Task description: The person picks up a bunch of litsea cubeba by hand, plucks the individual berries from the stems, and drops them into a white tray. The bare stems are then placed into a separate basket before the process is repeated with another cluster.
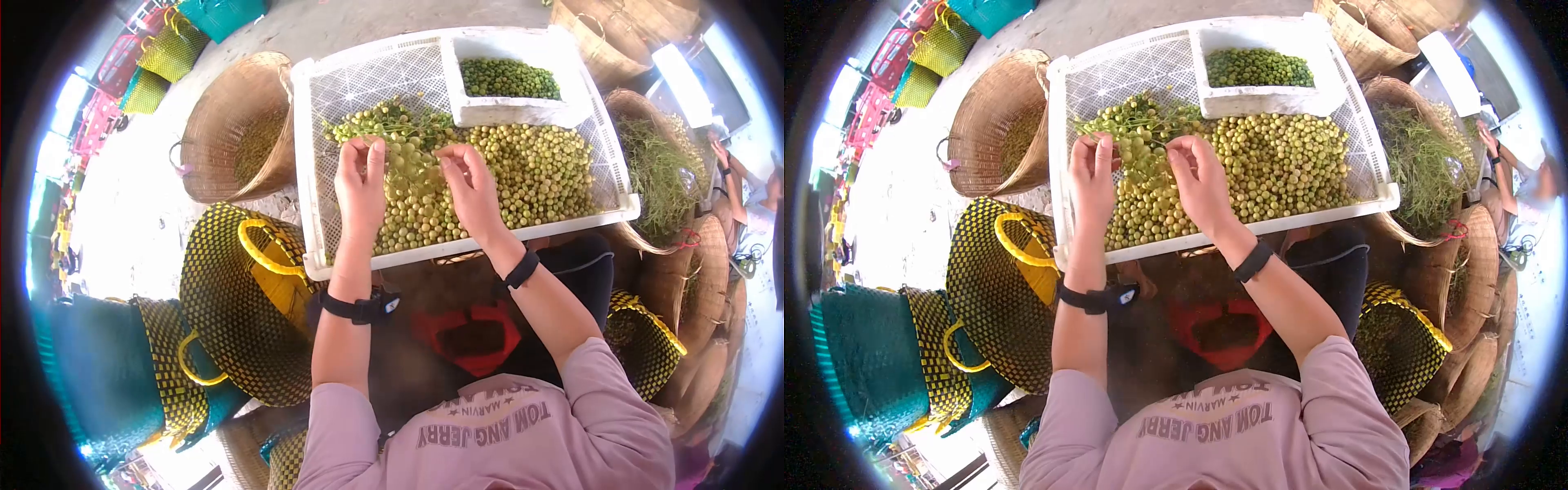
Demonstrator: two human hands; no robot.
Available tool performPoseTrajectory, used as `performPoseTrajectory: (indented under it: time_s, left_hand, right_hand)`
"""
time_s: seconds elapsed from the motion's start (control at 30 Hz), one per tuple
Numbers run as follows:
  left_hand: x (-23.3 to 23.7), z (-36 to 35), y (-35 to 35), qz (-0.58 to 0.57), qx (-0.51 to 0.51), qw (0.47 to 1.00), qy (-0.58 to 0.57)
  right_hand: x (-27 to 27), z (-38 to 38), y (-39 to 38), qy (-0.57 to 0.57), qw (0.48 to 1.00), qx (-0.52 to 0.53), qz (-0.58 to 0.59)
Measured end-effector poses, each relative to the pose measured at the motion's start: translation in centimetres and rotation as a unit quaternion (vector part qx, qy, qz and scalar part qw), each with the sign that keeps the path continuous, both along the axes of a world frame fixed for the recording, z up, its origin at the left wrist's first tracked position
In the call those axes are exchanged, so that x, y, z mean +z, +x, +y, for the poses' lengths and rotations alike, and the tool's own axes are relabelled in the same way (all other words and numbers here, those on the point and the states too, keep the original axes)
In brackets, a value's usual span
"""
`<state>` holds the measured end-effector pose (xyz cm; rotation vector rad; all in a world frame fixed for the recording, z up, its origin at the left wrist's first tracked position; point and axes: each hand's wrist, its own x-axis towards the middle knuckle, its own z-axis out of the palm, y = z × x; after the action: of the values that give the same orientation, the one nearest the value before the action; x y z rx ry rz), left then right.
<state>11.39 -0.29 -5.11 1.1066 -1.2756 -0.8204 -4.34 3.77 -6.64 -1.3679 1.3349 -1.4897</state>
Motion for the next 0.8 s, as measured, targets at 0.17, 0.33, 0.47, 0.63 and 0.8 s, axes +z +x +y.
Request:
performPoseTrajectory:
  time_s: [0.17, 0.33, 0.47, 0.63, 0.8]
  left_hand:
    - [-2.0, 0.4, -2.1, 0.132, -0.019, 0.99, 0.039]
    - [-3.8, 0.1, -2.2, 0.022, 0.013, 0.999, 0.034]
    - [-3.9, -0.2, -2.3, 0.029, 0.001, 0.999, 0.018]
    - [-3.8, -0.7, -1.5, 0.1, -0.012, 0.992, 0.078]
    - [-3.4, -1.2, -0.6, 0.07, 0.011, 0.993, 0.095]
  right_hand:
    - [1.5, -0.5, -0.4, 0.087, 0.993, 0.081, 0.013]
    - [-1.0, -1.0, 0.6, 0.178, 0.969, 0.138, -0.102]
    - [-1.8, -1.7, 1.0, 0.155, 0.967, 0.14, -0.143]
    - [-0.9, -1.7, 1.1, 0.192, 0.946, 0.15, -0.216]
    - [-1.8, -2.0, 0.8, 0.164, 0.947, 0.118, -0.251]
